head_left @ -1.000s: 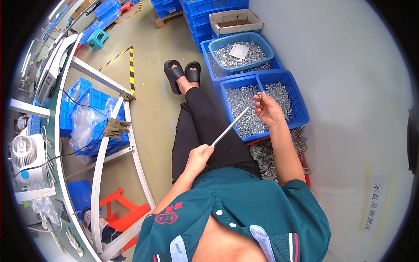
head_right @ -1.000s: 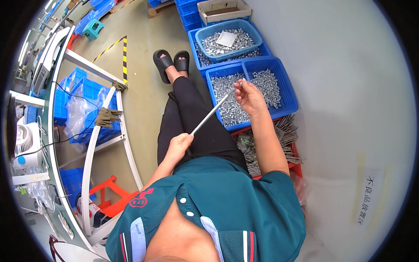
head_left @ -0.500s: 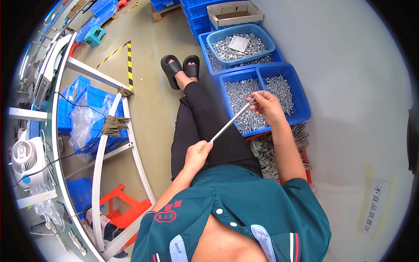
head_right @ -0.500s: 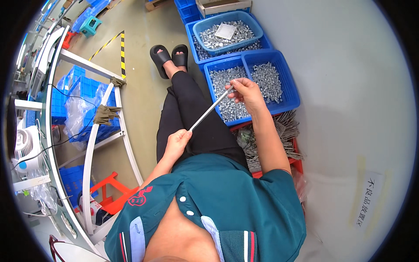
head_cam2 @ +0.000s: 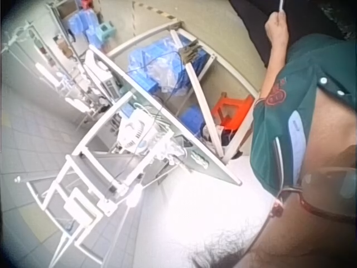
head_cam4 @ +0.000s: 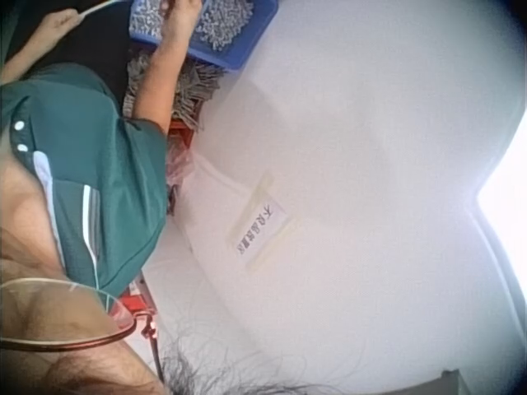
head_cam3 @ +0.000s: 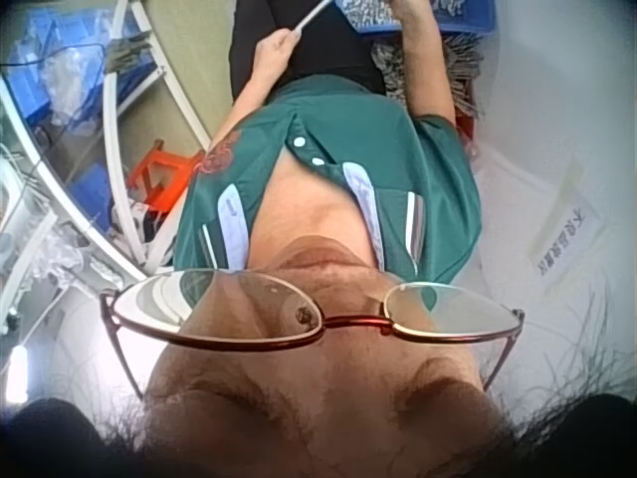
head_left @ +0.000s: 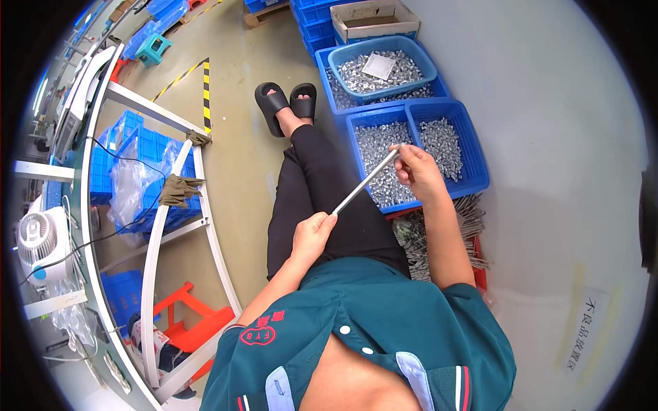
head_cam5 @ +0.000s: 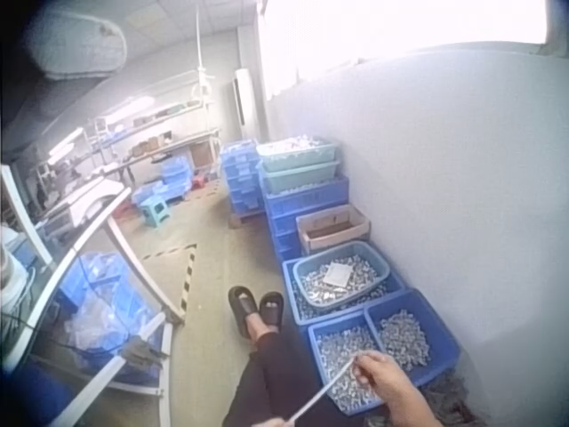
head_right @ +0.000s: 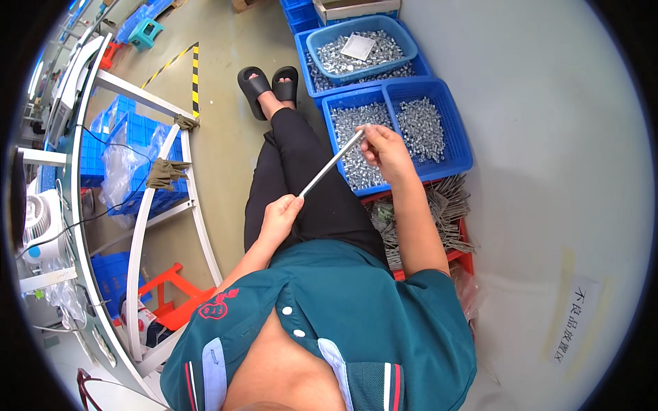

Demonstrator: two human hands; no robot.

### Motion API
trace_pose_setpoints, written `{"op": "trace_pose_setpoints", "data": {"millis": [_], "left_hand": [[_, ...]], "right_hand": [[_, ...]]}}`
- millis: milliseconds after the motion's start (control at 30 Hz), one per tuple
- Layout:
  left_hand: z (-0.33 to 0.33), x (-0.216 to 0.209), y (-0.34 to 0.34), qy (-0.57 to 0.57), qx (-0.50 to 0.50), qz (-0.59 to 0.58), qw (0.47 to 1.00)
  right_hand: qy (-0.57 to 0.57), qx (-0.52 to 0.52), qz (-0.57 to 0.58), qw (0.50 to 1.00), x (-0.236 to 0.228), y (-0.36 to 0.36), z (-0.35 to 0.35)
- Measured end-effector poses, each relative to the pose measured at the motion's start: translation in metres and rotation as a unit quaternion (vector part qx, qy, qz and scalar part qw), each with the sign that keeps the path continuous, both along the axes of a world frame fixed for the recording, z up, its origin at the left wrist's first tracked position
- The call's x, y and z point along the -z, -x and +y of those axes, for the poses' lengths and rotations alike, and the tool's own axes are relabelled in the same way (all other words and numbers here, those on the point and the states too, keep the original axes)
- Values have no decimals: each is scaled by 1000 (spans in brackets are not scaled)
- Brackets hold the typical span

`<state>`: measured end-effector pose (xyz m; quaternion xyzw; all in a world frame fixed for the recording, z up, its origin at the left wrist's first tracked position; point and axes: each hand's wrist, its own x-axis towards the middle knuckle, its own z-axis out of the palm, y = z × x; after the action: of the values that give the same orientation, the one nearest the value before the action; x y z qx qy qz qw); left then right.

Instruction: The recorder is threading small circular metal components onto a long thin metal rod while sitting at a workstation.

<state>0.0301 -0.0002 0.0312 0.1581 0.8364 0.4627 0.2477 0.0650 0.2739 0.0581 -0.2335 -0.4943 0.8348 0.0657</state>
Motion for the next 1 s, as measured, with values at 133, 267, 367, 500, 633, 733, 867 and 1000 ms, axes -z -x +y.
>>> {"op": "trace_pose_setpoints", "data": {"millis": [133, 267, 367, 500, 633, 733, 867, 1000], "left_hand": [[-1, -1, 3, 1, -1, -11, 1000], [-3, -1, 2, 6, 10, -12, 1000], [-5, 0, 0, 2, 14, -30, 999], [-5, -2, -2, 14, 30, -24, 999], [-5, -6, -3, 36, 47, -17, 998], [-7, -9, -3, 47, 42, -3, 998], [-4, -19, 1, 100, 46, 64, 992], [2, -18, 4, 73, 39, 43, 996]], "right_hand": [[61, 30, -25, 997, 2, -7, 8], [101, 32, 13, 994, 14, -12, 27], [184, -3, 51, 982, 20, -14, 36], [228, -28, 48, 972, 20, -14, 34], [212, -75, 57, 973, 23, -16, 40], [124, -96, 36, 987, 15, -17, 39], [-89, -61, -62, 992, 1, -8, 31], [57, -49, -13, 997, 3, -5, 22]]}}
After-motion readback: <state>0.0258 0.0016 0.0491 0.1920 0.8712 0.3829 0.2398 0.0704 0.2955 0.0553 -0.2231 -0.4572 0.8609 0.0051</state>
